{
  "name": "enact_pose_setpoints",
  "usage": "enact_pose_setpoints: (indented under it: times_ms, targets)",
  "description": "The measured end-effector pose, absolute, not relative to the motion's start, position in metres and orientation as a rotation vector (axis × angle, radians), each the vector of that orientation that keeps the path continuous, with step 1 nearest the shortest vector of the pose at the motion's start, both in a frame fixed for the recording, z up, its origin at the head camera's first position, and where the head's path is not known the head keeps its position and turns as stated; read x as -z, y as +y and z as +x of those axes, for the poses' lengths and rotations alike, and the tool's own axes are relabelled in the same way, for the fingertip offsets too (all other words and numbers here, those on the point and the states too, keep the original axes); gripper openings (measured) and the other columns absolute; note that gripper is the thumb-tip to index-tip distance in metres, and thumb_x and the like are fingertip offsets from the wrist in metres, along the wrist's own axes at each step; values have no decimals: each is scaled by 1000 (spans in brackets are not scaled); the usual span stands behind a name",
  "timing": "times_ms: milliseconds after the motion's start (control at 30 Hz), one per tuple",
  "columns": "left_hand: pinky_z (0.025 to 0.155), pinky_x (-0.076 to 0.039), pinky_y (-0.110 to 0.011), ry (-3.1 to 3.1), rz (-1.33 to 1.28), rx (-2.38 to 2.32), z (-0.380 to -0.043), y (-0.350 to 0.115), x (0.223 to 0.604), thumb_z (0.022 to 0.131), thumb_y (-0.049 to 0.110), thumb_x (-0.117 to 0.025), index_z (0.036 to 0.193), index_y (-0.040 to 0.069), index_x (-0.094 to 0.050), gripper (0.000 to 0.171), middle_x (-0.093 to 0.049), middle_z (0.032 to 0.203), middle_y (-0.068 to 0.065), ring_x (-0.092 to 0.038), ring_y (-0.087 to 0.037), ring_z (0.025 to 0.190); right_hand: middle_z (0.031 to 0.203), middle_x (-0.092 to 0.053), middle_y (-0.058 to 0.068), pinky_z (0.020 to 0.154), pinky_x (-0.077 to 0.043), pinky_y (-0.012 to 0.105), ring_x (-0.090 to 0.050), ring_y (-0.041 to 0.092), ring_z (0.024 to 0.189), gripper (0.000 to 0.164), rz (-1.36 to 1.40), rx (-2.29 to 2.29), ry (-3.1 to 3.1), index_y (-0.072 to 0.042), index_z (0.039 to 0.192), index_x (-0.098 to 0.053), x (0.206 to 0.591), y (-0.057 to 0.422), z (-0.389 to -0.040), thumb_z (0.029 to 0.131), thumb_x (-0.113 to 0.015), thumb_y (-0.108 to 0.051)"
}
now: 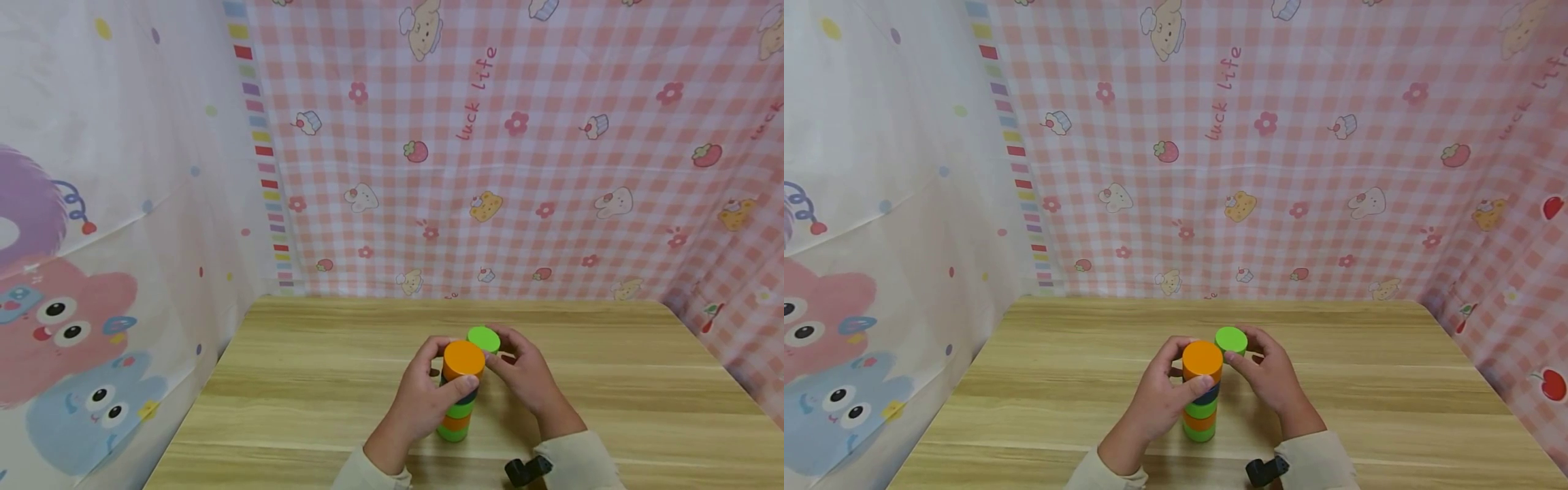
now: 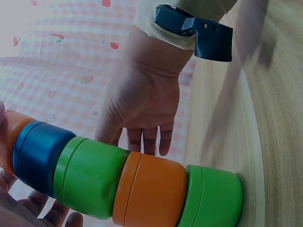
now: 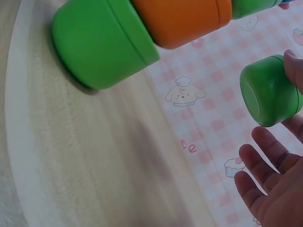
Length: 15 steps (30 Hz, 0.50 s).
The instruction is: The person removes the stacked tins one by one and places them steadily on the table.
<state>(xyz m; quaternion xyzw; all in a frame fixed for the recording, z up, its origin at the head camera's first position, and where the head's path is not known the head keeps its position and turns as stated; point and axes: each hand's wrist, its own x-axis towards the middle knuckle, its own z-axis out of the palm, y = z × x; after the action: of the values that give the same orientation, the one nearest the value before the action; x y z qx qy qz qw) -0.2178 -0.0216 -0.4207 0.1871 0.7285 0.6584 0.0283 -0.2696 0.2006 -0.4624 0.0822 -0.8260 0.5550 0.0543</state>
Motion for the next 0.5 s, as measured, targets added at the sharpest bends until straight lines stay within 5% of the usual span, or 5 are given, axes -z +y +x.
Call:
enact_pose_setpoints:
  times_ms: [500]
  targets:
    - [104,-36,-50,2245,587,-2039,-218,-21,420,97,33,-76,135,24,-60,41,-63,130,4,-50,-17,126,145,-61,14,110,-46,52,-57,31,128,52,290,-1726,-2508,-9,150,-54,476,203,-274,104,-69,-28]
